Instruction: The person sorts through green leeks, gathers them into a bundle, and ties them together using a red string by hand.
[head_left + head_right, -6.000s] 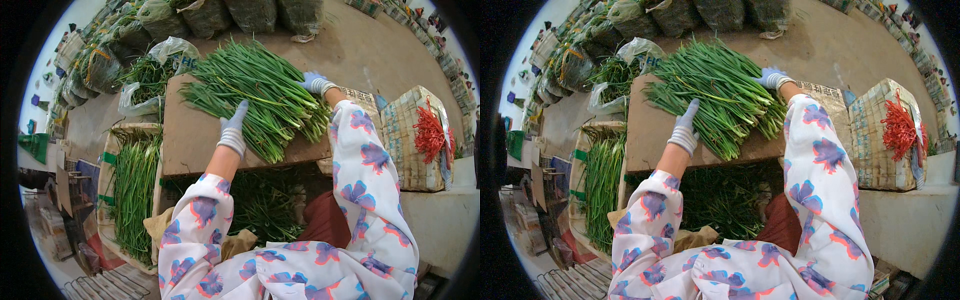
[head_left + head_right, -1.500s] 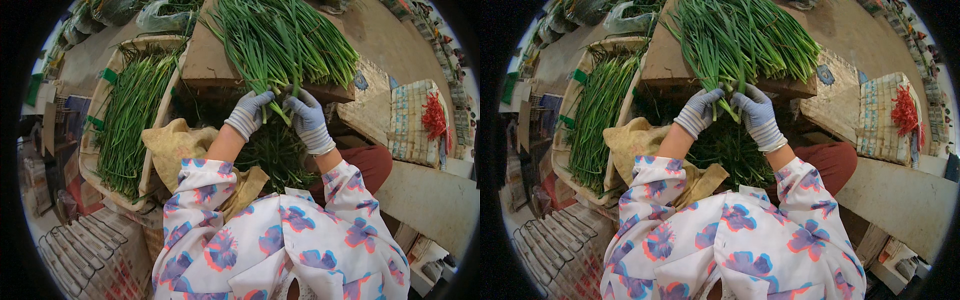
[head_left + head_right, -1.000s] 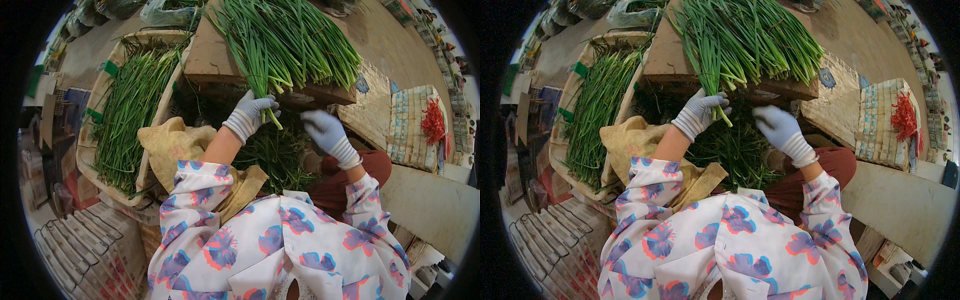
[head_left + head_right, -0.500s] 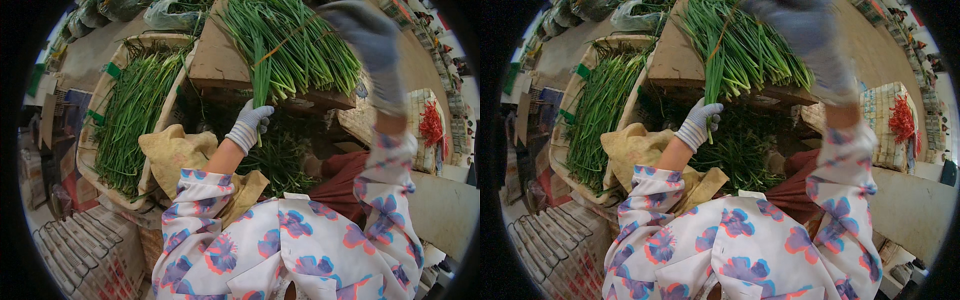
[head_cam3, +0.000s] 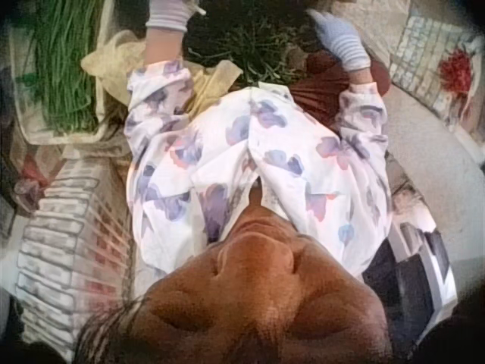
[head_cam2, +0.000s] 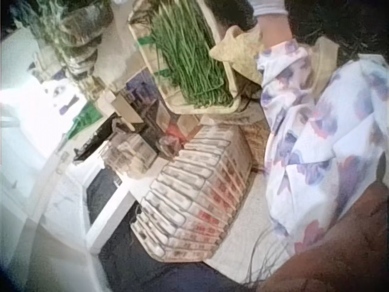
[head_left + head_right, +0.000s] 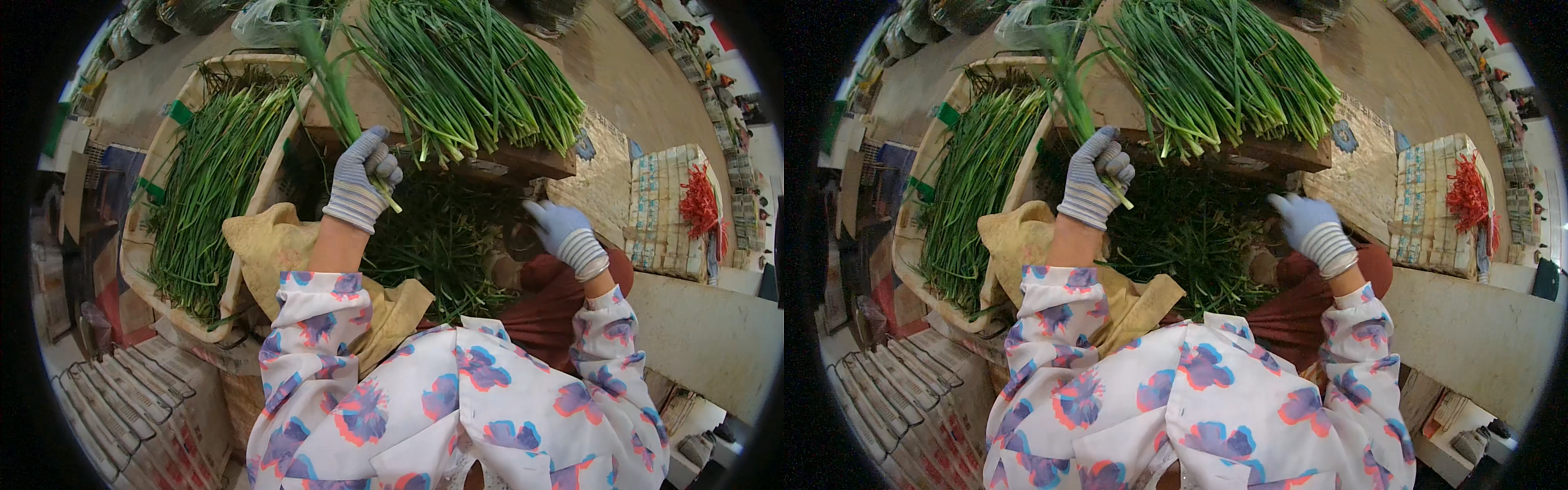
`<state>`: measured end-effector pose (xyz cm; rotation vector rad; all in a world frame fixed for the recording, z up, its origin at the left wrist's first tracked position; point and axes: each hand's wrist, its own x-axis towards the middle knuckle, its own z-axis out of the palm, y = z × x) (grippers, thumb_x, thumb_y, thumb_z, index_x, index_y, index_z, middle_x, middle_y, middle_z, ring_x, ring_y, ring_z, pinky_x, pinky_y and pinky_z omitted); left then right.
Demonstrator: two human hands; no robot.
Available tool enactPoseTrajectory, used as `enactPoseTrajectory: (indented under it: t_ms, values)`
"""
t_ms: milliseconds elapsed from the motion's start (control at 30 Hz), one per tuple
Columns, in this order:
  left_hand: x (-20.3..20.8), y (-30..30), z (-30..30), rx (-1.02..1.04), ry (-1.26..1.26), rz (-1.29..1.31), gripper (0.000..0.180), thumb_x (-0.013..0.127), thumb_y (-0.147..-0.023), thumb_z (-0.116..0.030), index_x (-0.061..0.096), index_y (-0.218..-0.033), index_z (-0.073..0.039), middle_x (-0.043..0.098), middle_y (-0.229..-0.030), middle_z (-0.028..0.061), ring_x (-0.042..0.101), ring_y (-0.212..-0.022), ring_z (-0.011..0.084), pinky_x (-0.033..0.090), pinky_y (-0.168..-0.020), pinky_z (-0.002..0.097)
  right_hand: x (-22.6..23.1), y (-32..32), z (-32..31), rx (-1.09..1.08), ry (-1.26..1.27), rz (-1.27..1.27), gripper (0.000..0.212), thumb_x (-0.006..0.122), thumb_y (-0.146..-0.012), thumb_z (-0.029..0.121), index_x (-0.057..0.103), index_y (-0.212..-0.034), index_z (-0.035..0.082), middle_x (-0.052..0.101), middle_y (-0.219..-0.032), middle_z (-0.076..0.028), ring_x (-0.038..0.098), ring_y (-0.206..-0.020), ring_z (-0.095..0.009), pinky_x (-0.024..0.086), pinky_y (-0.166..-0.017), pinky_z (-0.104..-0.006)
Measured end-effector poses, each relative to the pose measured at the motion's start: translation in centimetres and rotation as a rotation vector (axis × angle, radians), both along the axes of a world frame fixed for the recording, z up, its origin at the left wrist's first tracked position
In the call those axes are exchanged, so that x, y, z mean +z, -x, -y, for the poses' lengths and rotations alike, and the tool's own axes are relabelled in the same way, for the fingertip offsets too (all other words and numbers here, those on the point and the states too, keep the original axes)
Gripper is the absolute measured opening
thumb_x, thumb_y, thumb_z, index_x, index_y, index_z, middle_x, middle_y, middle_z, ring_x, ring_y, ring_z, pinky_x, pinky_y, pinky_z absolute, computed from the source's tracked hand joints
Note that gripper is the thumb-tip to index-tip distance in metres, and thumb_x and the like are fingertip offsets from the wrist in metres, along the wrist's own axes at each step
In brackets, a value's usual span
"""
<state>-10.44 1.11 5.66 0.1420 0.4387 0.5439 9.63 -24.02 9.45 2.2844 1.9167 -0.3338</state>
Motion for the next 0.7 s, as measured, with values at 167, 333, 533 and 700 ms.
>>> enactPoseTrajectory:
  t_ms: [167,333,533,700]
  values:
    - [1.3,-1.7,0.7,-0.063,0.037,-0.165,0.009,0.056,-0.085,-0.013,0.055,-0.086,-0.004,0.038,-0.052,-0.0015,0.049,-0.053,0.0129,0.045,-0.045,0.0266,0.2,1.8,-11.8,-0.089,-0.419,0.132,0.023,0.059,-0.077,0.025,0.055,-0.094,0.010,0.060,-0.085,-0.009,0.059,-0.077,-0.028,0.048,-0.066,-0.0383]
    - [-1.4,-1.4,1.1,-0.111,0.074,-0.258,0.014,0.058,-0.083,-0.010,0.054,-0.093,-0.001,0.058,-0.071,0.0052,0.057,-0.061,0.0155,0.048,-0.044,0.0231,-0.5,1.1,-13.8,-0.172,-0.258,0.033,0.019,0.059,-0.077,0.027,0.058,-0.082,0.008,0.060,-0.080,-0.011,0.059,-0.076,-0.029,0.047,-0.065,-0.0394]
    - [-3.6,-0.6,4.7,-0.210,0.007,-0.313,0.020,0.059,-0.083,-0.017,0.056,-0.100,-0.005,0.063,-0.084,0.0079,0.052,-0.056,0.0102,0.040,-0.043,0.0220,-0.4,4.3,-6.5,-0.765,-0.606,-1.234,0.020,0.060,-0.081,0.009,0.060,-0.100,0.000,0.062,-0.088,-0.002,0.055,-0.075,-0.010,0.046,-0.066,-0.0237]
    - [-3.0,-2.5,4.1,-0.231,-0.073,-0.414,0.022,0.059,-0.084,-0.019,0.057,-0.103,-0.007,0.062,-0.082,0.0057,0.052,-0.056,0.0105,0.040,-0.043,0.0229,-2.5,3.5,-7.7,-0.516,-0.911,-0.640,0.028,0.062,-0.078,0.008,0.058,-0.104,-0.001,0.062,-0.094,-0.013,0.060,-0.083,-0.020,0.047,-0.074,-0.0285]
